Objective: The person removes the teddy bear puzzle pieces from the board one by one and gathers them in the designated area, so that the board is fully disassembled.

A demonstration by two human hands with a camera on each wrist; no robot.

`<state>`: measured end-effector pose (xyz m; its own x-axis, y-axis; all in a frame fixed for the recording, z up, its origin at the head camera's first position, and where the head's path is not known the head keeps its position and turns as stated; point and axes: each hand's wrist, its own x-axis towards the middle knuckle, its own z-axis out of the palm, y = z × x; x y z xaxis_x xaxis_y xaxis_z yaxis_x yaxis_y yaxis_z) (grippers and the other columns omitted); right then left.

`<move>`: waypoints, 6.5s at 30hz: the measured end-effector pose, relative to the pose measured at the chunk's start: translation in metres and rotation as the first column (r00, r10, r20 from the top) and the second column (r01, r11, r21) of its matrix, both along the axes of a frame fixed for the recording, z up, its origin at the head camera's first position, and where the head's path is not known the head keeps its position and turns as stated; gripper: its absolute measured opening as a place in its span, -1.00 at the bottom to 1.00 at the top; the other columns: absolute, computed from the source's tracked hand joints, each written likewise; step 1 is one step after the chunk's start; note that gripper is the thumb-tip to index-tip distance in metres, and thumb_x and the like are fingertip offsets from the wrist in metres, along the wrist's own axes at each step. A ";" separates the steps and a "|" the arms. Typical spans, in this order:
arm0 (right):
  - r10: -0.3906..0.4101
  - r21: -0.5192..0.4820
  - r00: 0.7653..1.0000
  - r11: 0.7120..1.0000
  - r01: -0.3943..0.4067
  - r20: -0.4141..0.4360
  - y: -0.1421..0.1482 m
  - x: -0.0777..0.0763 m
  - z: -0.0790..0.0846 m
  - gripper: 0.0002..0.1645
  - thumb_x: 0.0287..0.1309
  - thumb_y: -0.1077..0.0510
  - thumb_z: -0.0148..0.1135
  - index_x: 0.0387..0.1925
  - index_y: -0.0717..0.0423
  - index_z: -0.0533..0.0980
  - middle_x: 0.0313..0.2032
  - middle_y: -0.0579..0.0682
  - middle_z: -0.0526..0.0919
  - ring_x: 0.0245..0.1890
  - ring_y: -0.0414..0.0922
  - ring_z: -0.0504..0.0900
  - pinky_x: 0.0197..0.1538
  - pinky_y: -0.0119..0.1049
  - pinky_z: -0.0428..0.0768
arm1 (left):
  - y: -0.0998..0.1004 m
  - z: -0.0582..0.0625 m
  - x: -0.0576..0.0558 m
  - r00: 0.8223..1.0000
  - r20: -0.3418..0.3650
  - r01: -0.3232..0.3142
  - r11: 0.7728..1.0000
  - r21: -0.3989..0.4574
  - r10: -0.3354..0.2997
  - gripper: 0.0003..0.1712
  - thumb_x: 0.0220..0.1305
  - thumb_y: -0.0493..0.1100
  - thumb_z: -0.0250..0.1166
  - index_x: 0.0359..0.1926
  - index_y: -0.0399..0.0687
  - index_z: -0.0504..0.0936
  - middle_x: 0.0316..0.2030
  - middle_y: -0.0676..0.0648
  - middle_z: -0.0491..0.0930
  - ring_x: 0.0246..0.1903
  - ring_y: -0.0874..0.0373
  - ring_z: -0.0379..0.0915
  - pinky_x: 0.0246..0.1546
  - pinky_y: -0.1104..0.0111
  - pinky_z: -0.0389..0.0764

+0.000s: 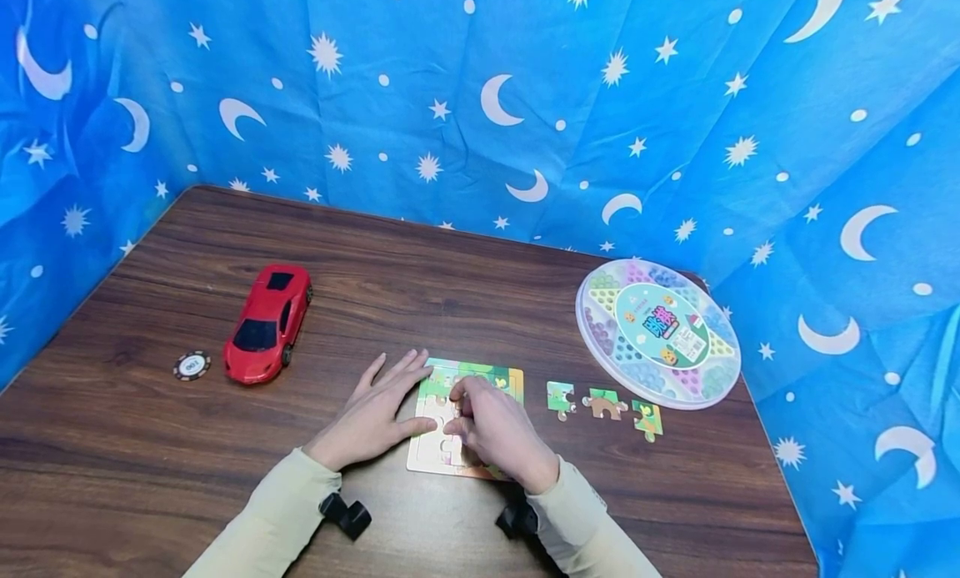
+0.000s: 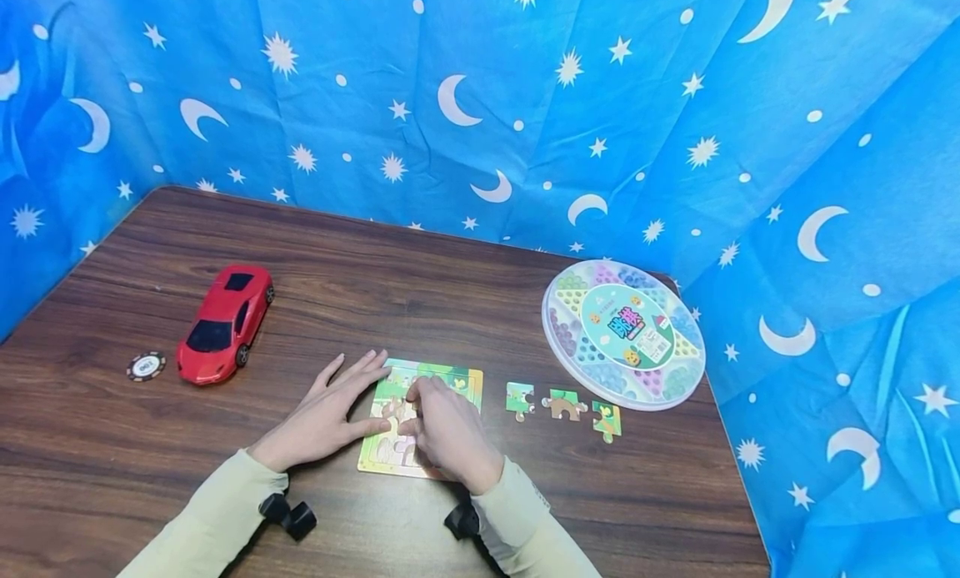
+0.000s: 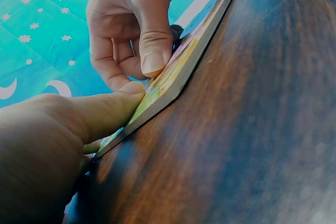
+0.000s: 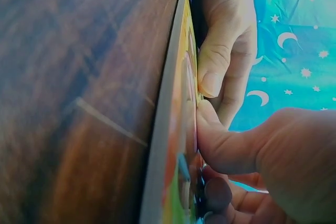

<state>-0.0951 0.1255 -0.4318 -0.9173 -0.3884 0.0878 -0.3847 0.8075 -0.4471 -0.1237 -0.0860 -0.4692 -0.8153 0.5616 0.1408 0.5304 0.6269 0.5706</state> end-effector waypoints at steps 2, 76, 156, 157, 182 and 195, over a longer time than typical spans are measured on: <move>0.006 0.007 1.000 1.000 -0.006 -0.007 0.000 0.000 0.000 -0.60 0.01 0.02 0.49 -0.21 0.07 0.49 -0.42 -0.14 0.42 -0.49 -0.26 0.40 -0.48 -0.39 0.44 | 0.000 0.000 0.000 1.000 0.002 -0.001 1.000 0.003 0.001 -0.10 0.20 0.28 0.29 0.40 -0.13 0.32 0.46 -0.06 0.11 0.46 0.06 -0.08 0.43 0.02 -0.33; -0.538 -0.275 0.799 0.752 0.599 0.268 0.131 0.058 0.016 -0.76 0.02 0.11 0.48 -0.35 0.15 0.59 -0.53 -0.05 0.62 -0.54 -0.24 0.52 -0.46 -0.44 0.45 | 0.000 -0.002 -0.001 1.000 0.002 0.004 1.000 -0.010 -0.004 -0.04 0.14 0.28 0.34 0.41 -0.15 0.30 0.47 -0.05 0.09 0.47 0.07 -0.09 0.43 0.02 -0.32; -0.570 0.151 0.819 0.817 0.556 0.067 0.115 0.055 0.009 -0.74 0.03 -0.05 0.47 -0.54 -0.11 0.53 -0.55 -0.18 0.50 -0.50 -0.18 0.47 -0.48 -0.15 0.44 | 0.000 0.000 -0.001 1.000 0.022 0.000 1.000 0.007 0.000 -0.06 0.16 0.28 0.32 0.41 -0.14 0.30 0.47 -0.06 0.09 0.47 0.06 -0.10 0.43 0.02 -0.33; -0.562 0.147 0.825 0.823 0.549 0.058 0.114 0.055 0.010 -0.75 0.02 -0.03 0.47 -0.54 -0.11 0.53 -0.53 -0.17 0.51 -0.49 -0.18 0.47 -0.47 -0.16 0.44 | 0.000 0.000 -0.001 1.000 0.022 -0.001 1.000 0.007 0.000 -0.06 0.16 0.28 0.33 0.41 -0.14 0.30 0.47 -0.06 0.09 0.47 0.06 -0.10 0.43 0.02 -0.33; -0.137 0.037 0.990 0.990 0.136 0.022 0.037 0.017 0.010 -0.48 0.11 -0.09 0.40 0.04 0.09 0.57 -0.34 -0.14 0.44 -0.49 -0.27 0.37 -0.48 -0.40 0.42 | 0.002 -0.001 -0.002 1.000 0.025 0.002 1.000 -0.018 -0.002 -0.07 0.17 0.30 0.30 0.41 -0.12 0.30 0.47 -0.05 0.08 0.47 0.07 -0.12 0.43 0.02 -0.34; -0.061 0.044 0.998 0.997 0.060 0.023 0.029 0.008 0.007 -0.66 0.07 -0.05 0.43 -0.23 0.04 0.54 -0.36 -0.10 0.39 -0.47 -0.25 0.35 -0.42 -0.38 0.45 | 0.000 -0.001 -0.002 1.000 0.017 -0.003 1.000 -0.008 0.003 -0.08 0.16 0.28 0.32 0.40 -0.12 0.31 0.47 -0.04 0.09 0.47 0.07 -0.11 0.43 0.03 -0.35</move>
<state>-0.0876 0.1544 -0.4250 -0.9409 -0.3351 0.0495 -0.3240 0.8476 -0.4203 -0.1259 -0.0856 -0.4702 -0.8191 0.5604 0.1229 0.5191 0.6327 0.5747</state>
